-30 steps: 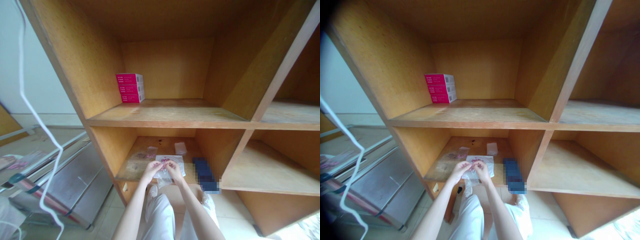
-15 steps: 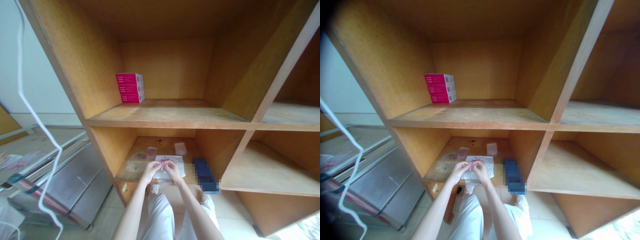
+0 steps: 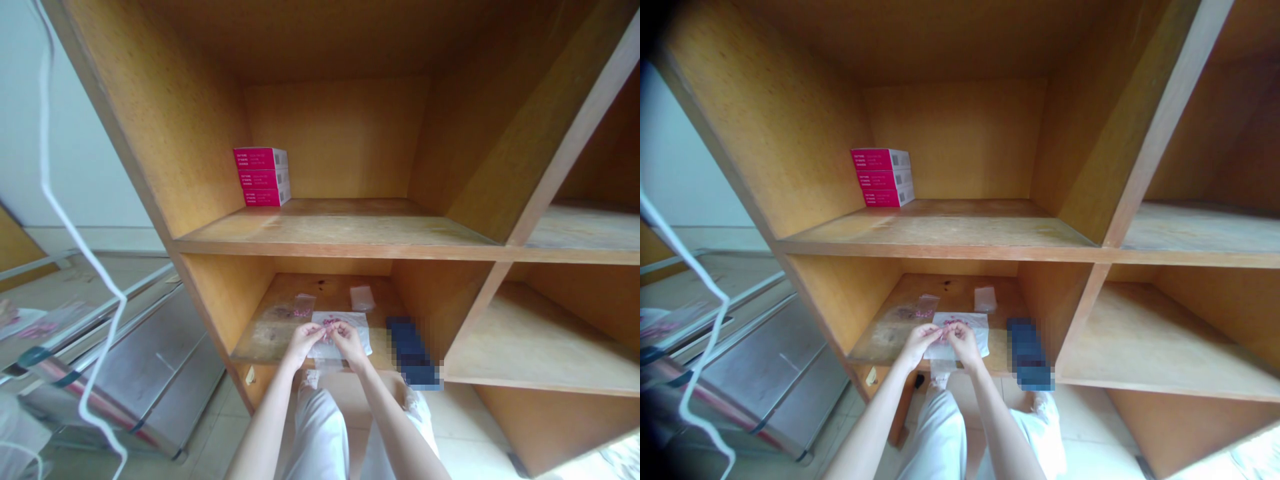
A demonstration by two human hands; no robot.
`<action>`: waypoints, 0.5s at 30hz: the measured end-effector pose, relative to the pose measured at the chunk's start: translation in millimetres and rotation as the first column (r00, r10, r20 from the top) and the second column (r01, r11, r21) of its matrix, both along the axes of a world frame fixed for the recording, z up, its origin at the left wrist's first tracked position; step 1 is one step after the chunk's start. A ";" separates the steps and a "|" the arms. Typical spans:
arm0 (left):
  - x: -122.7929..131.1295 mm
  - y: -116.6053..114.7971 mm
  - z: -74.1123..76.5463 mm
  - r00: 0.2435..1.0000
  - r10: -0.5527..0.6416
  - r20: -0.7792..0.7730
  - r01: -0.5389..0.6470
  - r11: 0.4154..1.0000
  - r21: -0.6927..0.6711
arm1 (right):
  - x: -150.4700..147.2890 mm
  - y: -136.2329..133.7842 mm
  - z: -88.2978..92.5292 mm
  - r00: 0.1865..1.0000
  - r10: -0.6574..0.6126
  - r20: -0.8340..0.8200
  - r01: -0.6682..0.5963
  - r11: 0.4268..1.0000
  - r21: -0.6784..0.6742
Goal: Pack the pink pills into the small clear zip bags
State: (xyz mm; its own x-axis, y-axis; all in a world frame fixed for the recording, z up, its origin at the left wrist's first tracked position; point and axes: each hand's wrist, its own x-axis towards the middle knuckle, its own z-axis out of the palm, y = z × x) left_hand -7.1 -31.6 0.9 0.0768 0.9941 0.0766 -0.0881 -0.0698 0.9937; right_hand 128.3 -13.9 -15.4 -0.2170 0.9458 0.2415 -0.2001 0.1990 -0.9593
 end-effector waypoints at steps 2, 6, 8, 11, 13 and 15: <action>0.4 -0.1 0.1 1.000 0.000 0.014 0.000 1.000 0.014 | 0.3 0.8 -0.2 1.000 -0.007 -0.019 0.007 1.000 -0.005; 1.5 -0.8 1.5 0.996 0.022 0.087 -0.020 1.000 -0.024 | 0.7 0.6 1.4 0.996 -0.078 -0.038 0.077 0.997 -0.024; 1.4 -0.8 1.4 0.990 0.028 0.138 -0.020 0.998 -0.055 | 0.9 -0.6 3.4 0.992 -0.118 -0.032 0.117 0.992 -0.042; 0.8 0.2 0.0 0.977 0.040 0.207 -0.024 0.996 -0.081 | 1.1 -2.1 6.1 0.987 -0.163 -0.014 0.162 0.985 -0.054; 0.3 1.2 -1.0 0.967 0.048 0.251 -0.024 0.995 -0.096 | 1.1 -2.4 7.1 0.983 -0.186 -0.007 0.185 0.981 -0.051; -0.1 2.1 -1.9 0.957 0.057 0.285 -0.028 0.994 -0.104 | 1.2 -2.3 7.3 0.978 -0.209 -0.003 0.208 0.977 -0.049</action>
